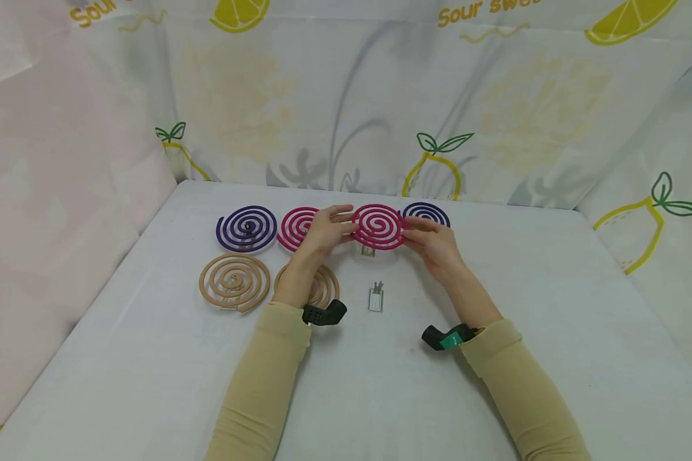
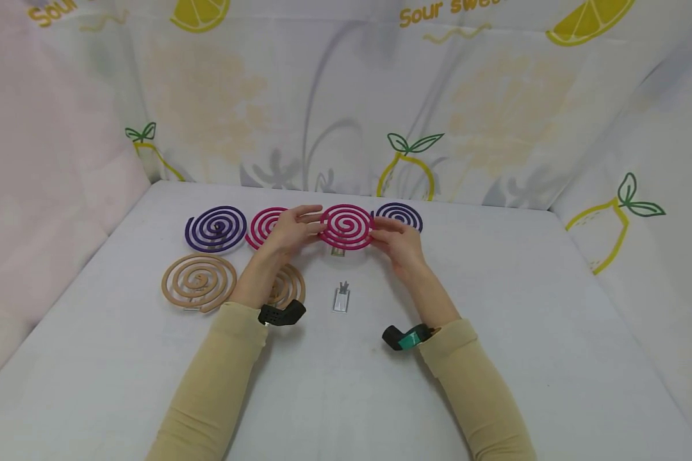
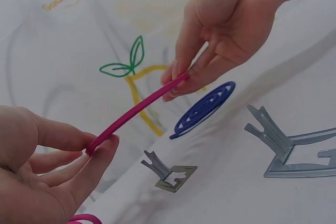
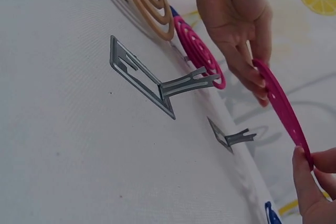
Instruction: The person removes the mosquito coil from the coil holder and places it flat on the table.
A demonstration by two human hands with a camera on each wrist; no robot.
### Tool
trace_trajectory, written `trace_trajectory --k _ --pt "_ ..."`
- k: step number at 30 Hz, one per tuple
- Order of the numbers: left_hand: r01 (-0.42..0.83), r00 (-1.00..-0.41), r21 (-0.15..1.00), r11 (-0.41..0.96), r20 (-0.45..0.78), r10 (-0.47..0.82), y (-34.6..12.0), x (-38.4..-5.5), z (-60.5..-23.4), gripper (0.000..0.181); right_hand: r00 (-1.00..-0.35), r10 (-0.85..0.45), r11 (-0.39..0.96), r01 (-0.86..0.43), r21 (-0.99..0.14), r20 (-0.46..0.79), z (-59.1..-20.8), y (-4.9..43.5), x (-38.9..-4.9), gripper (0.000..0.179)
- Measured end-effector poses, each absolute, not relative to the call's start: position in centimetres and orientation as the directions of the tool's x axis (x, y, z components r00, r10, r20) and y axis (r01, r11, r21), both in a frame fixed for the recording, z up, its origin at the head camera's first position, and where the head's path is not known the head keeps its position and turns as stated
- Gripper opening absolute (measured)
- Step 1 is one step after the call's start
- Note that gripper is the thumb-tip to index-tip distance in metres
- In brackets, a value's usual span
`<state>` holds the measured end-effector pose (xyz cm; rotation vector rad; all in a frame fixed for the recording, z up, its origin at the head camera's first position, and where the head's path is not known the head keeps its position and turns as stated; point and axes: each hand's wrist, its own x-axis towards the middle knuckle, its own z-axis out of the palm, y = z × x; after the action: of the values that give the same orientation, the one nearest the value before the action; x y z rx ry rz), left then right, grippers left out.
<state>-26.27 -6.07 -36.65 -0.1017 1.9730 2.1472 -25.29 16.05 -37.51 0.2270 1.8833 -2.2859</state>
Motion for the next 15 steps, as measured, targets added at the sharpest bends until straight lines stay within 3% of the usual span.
trace_trajectory --k 15 --pt "-0.186 -0.978 0.974 -0.127 -0.171 0.118 -5.3 -25.8 -36.1 0.049 -0.975 -0.043 -0.261 0.221 -0.940 -0.217 -36.5 17.3 -25.4 0.044"
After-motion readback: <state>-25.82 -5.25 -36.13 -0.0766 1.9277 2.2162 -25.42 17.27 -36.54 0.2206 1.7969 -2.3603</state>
